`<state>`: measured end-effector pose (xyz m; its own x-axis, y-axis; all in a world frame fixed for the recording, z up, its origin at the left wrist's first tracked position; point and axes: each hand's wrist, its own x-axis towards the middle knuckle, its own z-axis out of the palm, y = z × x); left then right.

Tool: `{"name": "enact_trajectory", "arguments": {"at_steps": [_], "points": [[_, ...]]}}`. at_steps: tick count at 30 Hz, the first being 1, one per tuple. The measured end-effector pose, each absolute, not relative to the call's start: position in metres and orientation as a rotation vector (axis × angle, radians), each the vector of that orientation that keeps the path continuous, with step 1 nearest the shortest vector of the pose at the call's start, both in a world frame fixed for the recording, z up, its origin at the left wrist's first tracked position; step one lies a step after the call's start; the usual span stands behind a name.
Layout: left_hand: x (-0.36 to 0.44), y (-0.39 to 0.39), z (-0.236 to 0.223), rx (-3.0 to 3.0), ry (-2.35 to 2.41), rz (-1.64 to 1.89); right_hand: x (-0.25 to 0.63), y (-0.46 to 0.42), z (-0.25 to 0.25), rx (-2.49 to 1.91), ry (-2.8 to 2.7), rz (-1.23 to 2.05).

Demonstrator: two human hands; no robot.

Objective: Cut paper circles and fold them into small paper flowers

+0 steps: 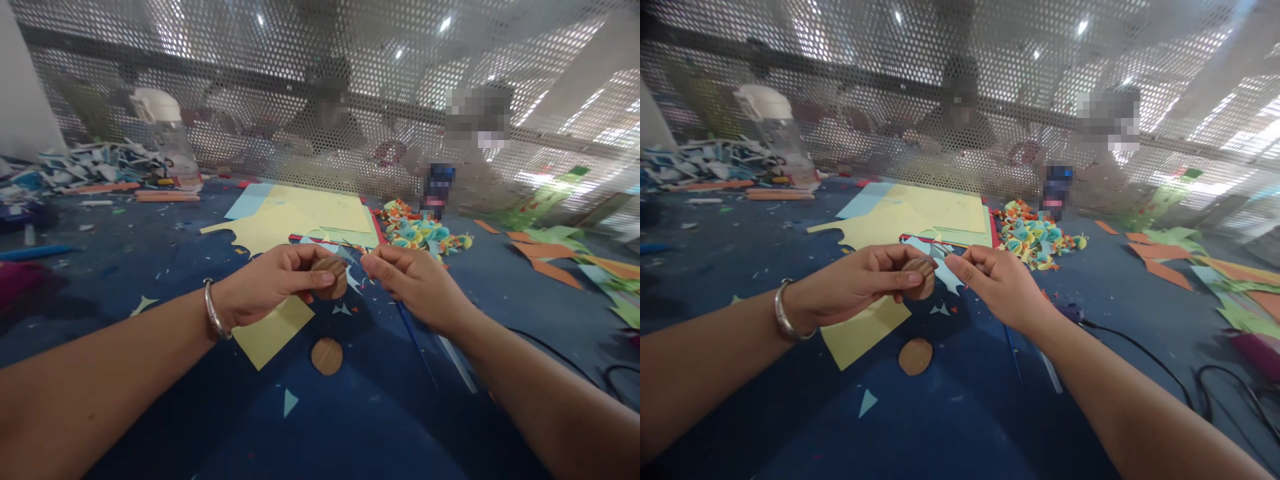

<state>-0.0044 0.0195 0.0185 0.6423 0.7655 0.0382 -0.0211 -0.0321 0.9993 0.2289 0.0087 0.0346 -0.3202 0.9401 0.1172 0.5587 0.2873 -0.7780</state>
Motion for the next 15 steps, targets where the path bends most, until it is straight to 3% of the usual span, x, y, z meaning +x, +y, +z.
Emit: {"name": "enact_trajectory", "arguments": {"at_steps": [15], "points": [[0.008,0.003,0.011,1.456,0.528,0.600,0.222,0.007,0.027,-1.212,-1.991,0.925]]}}
